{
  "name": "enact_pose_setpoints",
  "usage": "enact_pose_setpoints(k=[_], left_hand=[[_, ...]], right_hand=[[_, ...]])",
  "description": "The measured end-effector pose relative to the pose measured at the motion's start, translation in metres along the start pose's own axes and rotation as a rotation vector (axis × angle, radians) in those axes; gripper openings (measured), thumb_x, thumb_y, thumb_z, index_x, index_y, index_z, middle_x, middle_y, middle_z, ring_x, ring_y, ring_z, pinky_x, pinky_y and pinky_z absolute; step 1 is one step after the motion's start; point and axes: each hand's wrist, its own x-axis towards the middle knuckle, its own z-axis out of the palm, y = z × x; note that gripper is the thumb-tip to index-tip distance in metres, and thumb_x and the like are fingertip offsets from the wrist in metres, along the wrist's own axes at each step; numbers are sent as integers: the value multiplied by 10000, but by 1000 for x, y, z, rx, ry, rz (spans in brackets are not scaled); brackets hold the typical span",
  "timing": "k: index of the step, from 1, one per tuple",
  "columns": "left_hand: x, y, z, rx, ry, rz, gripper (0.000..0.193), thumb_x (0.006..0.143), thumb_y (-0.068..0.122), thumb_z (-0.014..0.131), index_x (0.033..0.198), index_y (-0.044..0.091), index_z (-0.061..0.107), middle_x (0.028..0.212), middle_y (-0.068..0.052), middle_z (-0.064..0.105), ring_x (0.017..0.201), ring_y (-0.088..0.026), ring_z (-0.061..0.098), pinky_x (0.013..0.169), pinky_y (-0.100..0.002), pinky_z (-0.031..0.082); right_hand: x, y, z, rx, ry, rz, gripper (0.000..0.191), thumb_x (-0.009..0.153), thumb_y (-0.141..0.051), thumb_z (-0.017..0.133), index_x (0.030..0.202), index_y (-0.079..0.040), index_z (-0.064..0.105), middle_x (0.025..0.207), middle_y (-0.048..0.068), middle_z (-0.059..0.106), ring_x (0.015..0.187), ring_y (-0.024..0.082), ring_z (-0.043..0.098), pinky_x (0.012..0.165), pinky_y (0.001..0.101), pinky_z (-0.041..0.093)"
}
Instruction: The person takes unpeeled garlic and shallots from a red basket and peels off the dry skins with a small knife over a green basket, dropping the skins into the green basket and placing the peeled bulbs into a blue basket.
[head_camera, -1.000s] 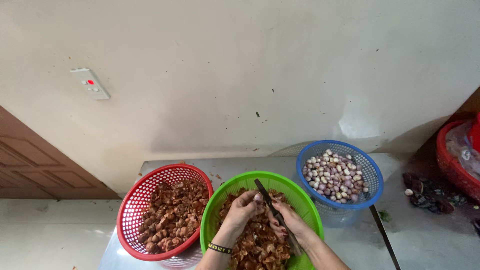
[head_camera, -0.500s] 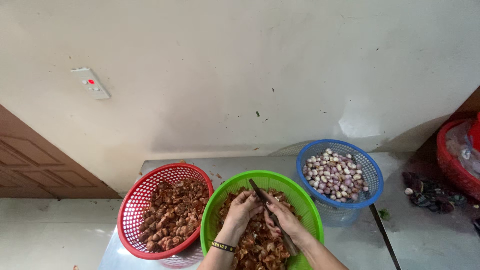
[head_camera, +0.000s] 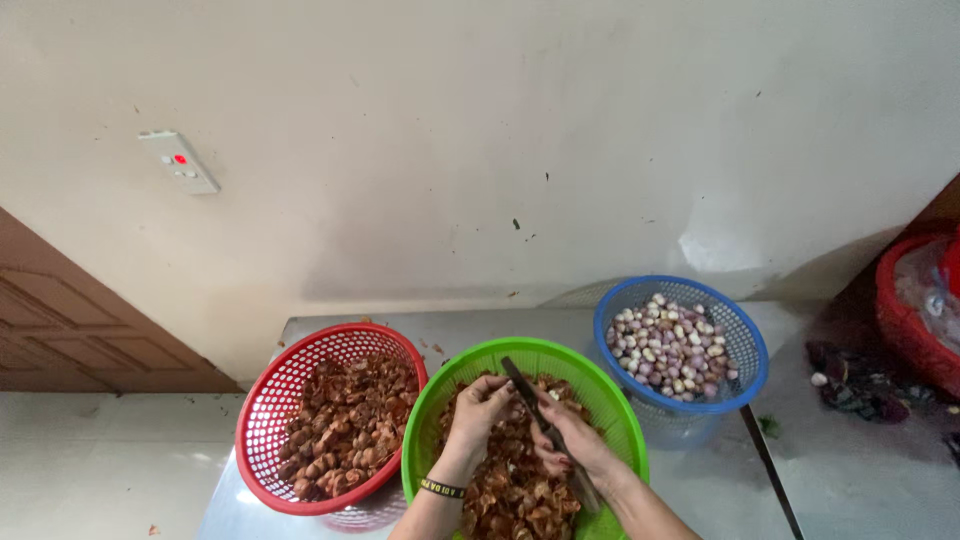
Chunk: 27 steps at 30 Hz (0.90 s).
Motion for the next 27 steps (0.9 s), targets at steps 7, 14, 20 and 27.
enact_pose_setpoints(k=[7, 14, 20, 27], left_hand=[[1, -1, 0, -161, -52, -78, 235, 959, 125, 698, 1152, -8, 696, 1009, -81, 769, 842, -140, 728, 739, -287, 622], [2, -5, 0, -237, -88, -71, 265, 972, 143, 691, 1188, -8, 690, 1075, -91, 735, 932, -153, 712, 806, -313, 624], [-1, -4, -3, -200, -138, -54, 307, 960, 138, 681, 1232, -6, 684, 1113, -68, 746, 995, -140, 703, 866, -325, 616], [-6, 2, 1, 75, -62, 132, 323, 932, 90, 718, 1236, -5, 667, 1130, -80, 744, 1014, -138, 697, 878, -311, 606]], right_hand=[[-8, -14, 12, 164, 64, -16, 366, 1102, -370, 339, 1317, -122, 502, 645, -8, 439, 423, 66, 374, 376, 232, 347], [-14, -12, 19, 264, 85, 15, 351, 1082, -358, 349, 1321, -177, 531, 617, -22, 420, 404, 57, 354, 363, 220, 310], [-12, -7, 10, 257, 141, 25, 315, 1095, -353, 358, 1226, -128, 535, 597, -22, 398, 389, 73, 335, 360, 240, 299], [-18, -22, 25, 145, 124, 72, 323, 1080, -334, 336, 1335, -389, 525, 613, -6, 418, 415, 84, 352, 398, 247, 326]])
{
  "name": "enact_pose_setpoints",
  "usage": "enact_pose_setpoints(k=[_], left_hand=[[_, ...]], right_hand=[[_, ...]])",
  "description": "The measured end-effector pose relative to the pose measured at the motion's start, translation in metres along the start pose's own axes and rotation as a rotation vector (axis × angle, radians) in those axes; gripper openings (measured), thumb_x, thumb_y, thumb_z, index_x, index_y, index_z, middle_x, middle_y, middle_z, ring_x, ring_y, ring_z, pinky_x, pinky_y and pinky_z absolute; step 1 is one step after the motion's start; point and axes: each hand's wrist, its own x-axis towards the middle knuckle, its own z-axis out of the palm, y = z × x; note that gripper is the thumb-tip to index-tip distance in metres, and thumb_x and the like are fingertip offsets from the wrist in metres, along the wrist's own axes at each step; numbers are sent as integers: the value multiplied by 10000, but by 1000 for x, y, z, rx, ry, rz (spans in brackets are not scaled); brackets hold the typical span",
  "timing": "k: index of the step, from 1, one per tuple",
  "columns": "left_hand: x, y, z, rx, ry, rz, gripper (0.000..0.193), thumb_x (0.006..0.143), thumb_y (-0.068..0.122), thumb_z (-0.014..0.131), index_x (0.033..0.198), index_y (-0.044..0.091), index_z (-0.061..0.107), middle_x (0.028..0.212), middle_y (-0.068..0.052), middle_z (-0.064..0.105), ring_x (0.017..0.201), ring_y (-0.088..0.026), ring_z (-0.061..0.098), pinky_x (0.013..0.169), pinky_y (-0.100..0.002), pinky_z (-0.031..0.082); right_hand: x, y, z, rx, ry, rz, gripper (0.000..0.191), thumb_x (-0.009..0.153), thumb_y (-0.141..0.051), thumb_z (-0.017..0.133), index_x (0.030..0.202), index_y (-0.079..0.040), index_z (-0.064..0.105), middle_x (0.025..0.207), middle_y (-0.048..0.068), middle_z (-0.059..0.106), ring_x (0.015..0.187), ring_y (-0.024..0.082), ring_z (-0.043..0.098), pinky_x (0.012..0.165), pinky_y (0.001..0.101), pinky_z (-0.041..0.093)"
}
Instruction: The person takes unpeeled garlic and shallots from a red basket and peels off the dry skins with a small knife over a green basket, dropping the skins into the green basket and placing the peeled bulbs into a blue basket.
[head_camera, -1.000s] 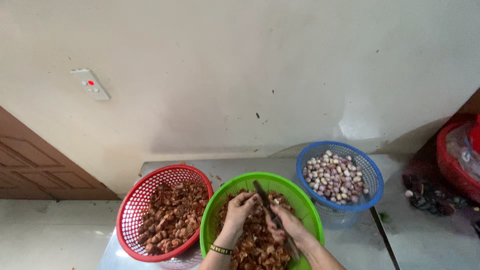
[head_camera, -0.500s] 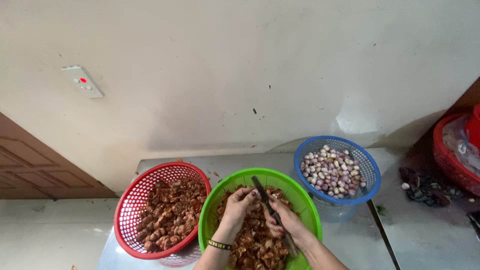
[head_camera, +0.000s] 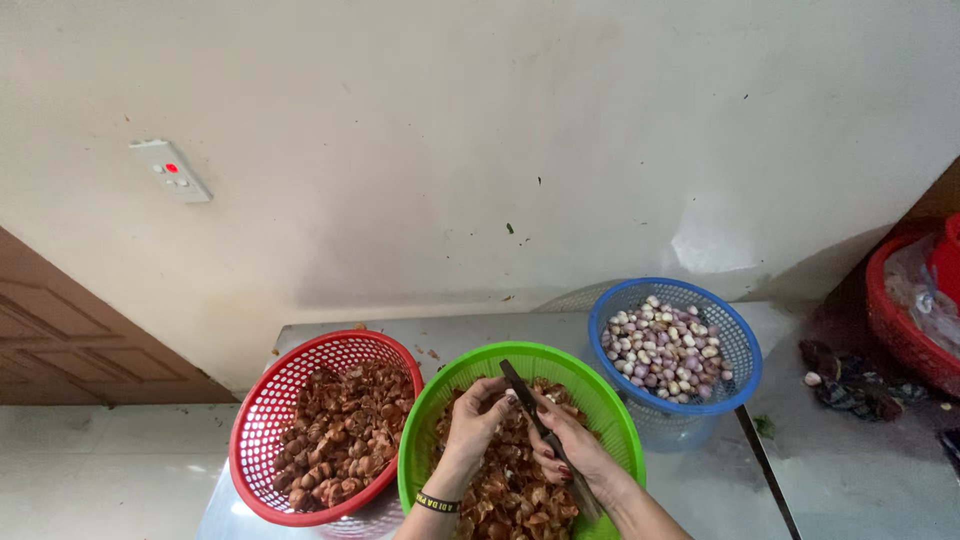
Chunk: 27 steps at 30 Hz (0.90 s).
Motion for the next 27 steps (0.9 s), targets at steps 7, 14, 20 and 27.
enact_pose_setpoints(k=[7, 14, 20, 27], left_hand=[[-3, -7, 6, -283, -31, -95, 339, 961, 82, 672, 1287, -3, 634, 1183, -100, 727, 1041, -173, 703, 910, -354, 594], [5, -15, 6, -485, -26, -289, 322, 999, 99, 612, 1300, -16, 619, 1137, -101, 728, 1028, -199, 716, 947, -384, 602], [4, -13, 2, -549, 0, -292, 322, 970, 65, 575, 1278, 1, 641, 1059, -108, 715, 946, -217, 695, 975, -432, 627], [3, -17, 15, -642, 71, -317, 243, 981, 120, 616, 1212, 44, 624, 1135, -93, 720, 1068, -243, 684, 991, -430, 553]], right_hand=[[3, 2, -6, -1, -93, -56, 561, 1097, -501, 323, 714, -102, 413, 479, -26, 326, 362, 94, 329, 365, 247, 303], [5, 10, -12, -68, 128, -52, 327, 1048, -413, 358, 943, -172, 551, 550, -32, 392, 411, 85, 358, 383, 258, 317], [19, 6, -26, -166, 289, -54, 446, 1065, -408, 400, 1469, -246, 497, 624, -40, 442, 463, 76, 414, 405, 240, 371], [19, 27, -14, -583, 205, -173, 614, 1053, -360, 420, 1643, -351, 249, 664, -15, 535, 494, 64, 468, 464, 226, 479]])
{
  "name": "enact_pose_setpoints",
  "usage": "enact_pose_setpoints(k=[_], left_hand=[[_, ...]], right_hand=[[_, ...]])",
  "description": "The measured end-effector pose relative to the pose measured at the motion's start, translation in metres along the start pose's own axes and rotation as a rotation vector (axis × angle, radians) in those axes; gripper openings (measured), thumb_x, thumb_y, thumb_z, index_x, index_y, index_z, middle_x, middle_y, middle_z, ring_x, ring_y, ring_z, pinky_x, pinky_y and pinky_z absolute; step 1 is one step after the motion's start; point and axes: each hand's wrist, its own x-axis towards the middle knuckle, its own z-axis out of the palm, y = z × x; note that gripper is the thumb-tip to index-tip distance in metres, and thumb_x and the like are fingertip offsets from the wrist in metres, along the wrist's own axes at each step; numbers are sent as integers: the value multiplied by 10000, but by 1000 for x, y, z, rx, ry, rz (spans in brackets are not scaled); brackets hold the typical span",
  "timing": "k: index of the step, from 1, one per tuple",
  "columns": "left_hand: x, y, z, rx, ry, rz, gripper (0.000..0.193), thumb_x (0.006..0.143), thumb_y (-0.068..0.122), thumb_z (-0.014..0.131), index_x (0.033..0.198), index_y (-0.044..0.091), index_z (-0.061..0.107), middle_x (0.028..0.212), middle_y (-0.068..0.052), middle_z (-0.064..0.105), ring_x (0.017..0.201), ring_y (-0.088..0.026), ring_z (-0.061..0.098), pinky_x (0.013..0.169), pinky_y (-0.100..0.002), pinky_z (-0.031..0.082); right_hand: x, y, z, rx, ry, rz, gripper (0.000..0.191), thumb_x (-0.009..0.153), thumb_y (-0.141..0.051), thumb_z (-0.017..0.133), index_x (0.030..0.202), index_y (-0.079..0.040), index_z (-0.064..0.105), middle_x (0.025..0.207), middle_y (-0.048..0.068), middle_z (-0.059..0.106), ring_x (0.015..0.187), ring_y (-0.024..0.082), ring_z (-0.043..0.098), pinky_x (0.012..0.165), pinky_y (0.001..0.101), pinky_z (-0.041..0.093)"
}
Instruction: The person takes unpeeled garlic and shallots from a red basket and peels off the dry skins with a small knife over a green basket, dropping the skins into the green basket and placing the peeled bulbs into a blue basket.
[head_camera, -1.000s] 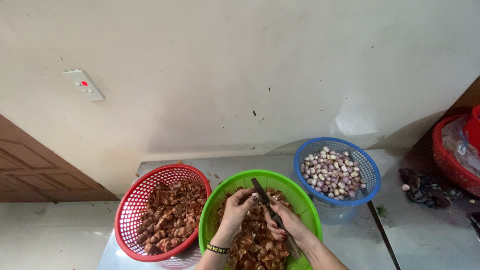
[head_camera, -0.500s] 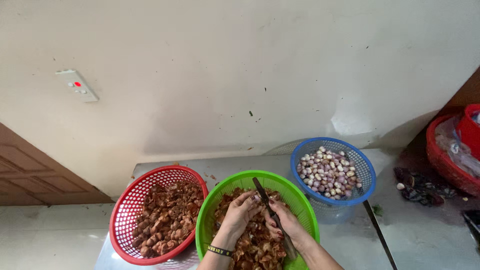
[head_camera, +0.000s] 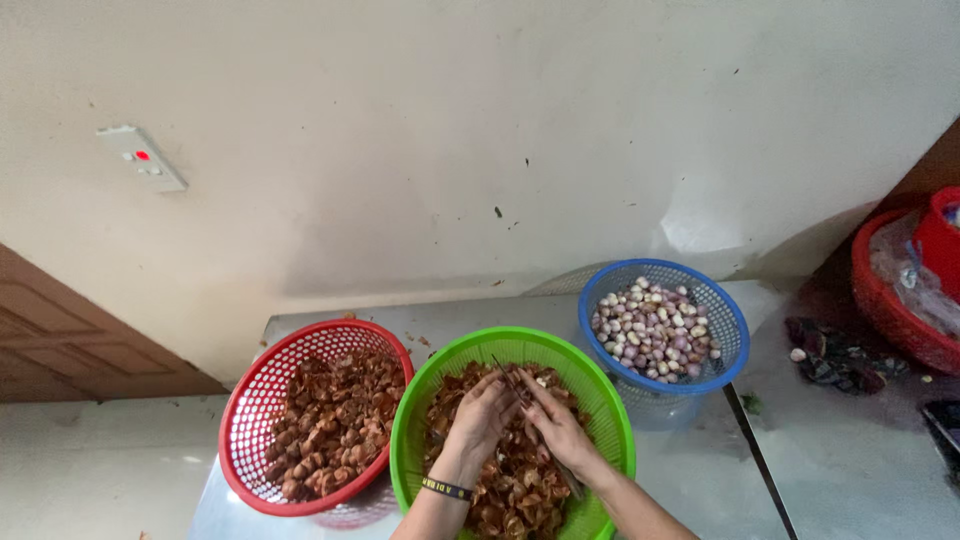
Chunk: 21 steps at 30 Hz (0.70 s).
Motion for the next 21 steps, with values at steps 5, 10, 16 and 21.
enact_pose_setpoints(k=[5, 10, 16, 21], left_hand=[[-1, -7, 4, -21, 0, -20, 250, 979, 102, 625, 1215, 25, 590, 1133, -103, 692, 1104, -269, 690, 1026, -455, 567], [-1, -7, 4, 1, 28, -3, 235, 970, 86, 595, 1201, 43, 583, 1138, -121, 705, 1110, -271, 695, 1025, -442, 575], [2, -5, 5, 36, 12, 62, 210, 987, 51, 576, 1196, 57, 588, 1118, -111, 689, 1060, -254, 679, 986, -439, 563], [1, -5, 9, 10, 48, 25, 183, 988, 71, 549, 1168, 48, 573, 1108, -102, 698, 1061, -260, 703, 994, -440, 582]], right_hand=[[6, 2, -7, 99, -3, -1, 576, 1068, -392, 402, 1630, -279, 346, 649, -16, 506, 471, 68, 453, 434, 230, 454], [3, 1, -7, 466, -20, 37, 569, 1078, -381, 415, 1596, -147, 385, 647, -18, 497, 470, 78, 452, 418, 242, 424], [1, 2, 1, 83, 46, -27, 608, 1047, -343, 437, 1630, -302, 269, 702, -37, 552, 535, 67, 492, 469, 237, 458], [5, 5, -5, 21, 102, -19, 557, 1062, -359, 424, 1614, -309, 373, 685, -24, 548, 540, 62, 497, 468, 231, 461]])
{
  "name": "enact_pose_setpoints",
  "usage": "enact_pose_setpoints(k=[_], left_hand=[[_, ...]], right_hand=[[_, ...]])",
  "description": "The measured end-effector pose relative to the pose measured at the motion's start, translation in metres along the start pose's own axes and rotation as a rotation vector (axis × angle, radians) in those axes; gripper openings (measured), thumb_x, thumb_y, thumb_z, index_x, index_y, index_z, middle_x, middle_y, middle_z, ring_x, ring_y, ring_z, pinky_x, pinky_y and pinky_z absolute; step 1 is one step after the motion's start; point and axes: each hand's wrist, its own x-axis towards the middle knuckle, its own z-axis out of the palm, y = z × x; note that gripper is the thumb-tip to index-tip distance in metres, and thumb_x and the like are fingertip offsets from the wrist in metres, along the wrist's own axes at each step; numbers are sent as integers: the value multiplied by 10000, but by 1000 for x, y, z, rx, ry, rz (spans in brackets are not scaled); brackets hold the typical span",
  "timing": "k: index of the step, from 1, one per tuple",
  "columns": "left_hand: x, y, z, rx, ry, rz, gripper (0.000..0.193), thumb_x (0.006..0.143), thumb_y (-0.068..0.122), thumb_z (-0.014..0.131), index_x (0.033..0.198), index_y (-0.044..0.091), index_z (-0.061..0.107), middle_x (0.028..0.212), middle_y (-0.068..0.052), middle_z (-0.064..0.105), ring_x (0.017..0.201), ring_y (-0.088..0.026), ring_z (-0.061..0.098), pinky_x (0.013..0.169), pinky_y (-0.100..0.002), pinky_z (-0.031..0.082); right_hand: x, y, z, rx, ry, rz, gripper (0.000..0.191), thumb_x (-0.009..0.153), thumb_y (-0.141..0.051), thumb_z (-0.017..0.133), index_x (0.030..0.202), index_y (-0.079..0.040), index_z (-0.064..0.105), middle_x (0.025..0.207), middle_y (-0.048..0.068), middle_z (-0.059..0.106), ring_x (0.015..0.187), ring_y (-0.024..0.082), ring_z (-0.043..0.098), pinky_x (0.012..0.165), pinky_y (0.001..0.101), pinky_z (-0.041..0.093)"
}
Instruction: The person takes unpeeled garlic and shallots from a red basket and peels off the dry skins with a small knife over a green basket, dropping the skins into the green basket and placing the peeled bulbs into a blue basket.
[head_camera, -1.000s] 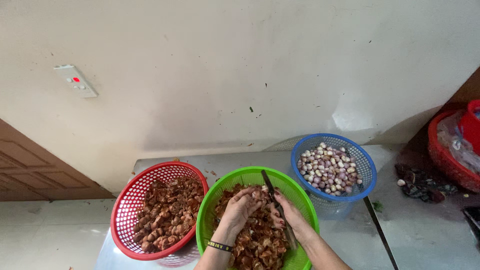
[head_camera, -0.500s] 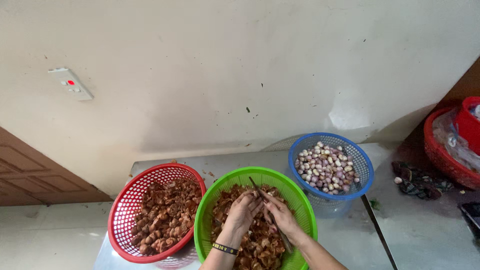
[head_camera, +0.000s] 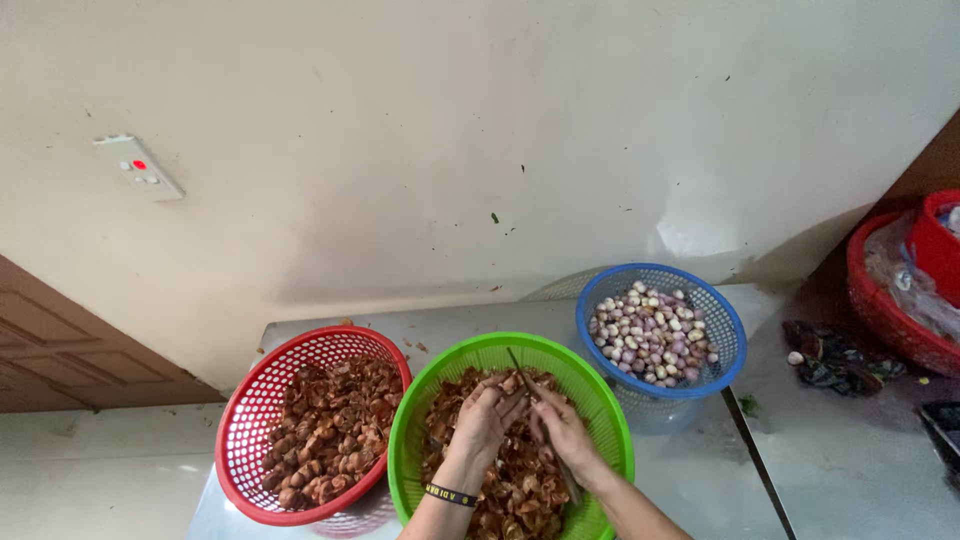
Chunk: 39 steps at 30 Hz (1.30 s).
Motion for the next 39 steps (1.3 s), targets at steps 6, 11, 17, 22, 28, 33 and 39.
enact_pose_setpoints(k=[6, 11, 17, 22, 28, 33, 39], left_hand=[[0, 3, 0, 21, -8, 24, 203, 980, 81, 531, 1163, 33, 603, 1107, -97, 707, 1043, -255, 702, 984, -438, 589], [3, 1, -1, 81, 25, 60, 182, 1024, 95, 587, 1202, 67, 612, 1042, -54, 660, 992, -223, 658, 971, -456, 570], [3, 2, -1, 98, -34, 56, 179, 996, 64, 546, 1158, 39, 618, 1056, -98, 677, 1018, -251, 704, 984, -461, 601], [7, 3, 1, 139, 53, 21, 216, 1024, 87, 493, 1194, 22, 610, 1116, -116, 687, 1036, -257, 687, 960, -456, 576], [6, 7, 2, 189, 58, -38, 379, 971, 9, 444, 1308, -29, 611, 1143, -151, 717, 1071, -276, 727, 958, -418, 610], [2, 5, 2, 238, 4, -30, 317, 983, 33, 561, 1293, 1, 622, 1151, -111, 697, 1039, -224, 712, 915, -396, 607], [3, 0, -5, 277, -29, 44, 303, 978, 138, 670, 1262, 36, 641, 1150, -71, 698, 1005, -181, 696, 874, -367, 608]], right_hand=[[-5, -7, -1, -1, -21, -16, 559, 1049, -356, 423, 1599, -340, 323, 659, -15, 536, 492, 83, 469, 440, 239, 459], [-3, -8, 6, -56, -60, -92, 607, 1048, -296, 505, 1622, -365, 318, 670, -25, 512, 514, 65, 450, 450, 211, 445], [3, -7, -2, -26, 11, -94, 542, 1079, -331, 473, 1614, -356, 391, 659, -20, 506, 506, 64, 456, 449, 224, 457], [-1, -7, 2, -194, -75, -56, 589, 1045, -311, 426, 1596, -430, 257, 680, -33, 542, 504, 72, 478, 460, 236, 499], [5, -12, -5, -36, -22, 1, 546, 1044, -379, 417, 1587, -410, 364, 662, -16, 512, 504, 90, 456, 445, 237, 462], [8, -13, -12, 33, -48, 19, 549, 1057, -411, 425, 1601, -390, 353, 680, -33, 525, 541, 65, 471, 474, 213, 440], [2, -9, -3, -251, 1, -104, 597, 1028, -398, 439, 1614, -394, 324, 680, -44, 506, 524, 66, 444, 463, 219, 457]])
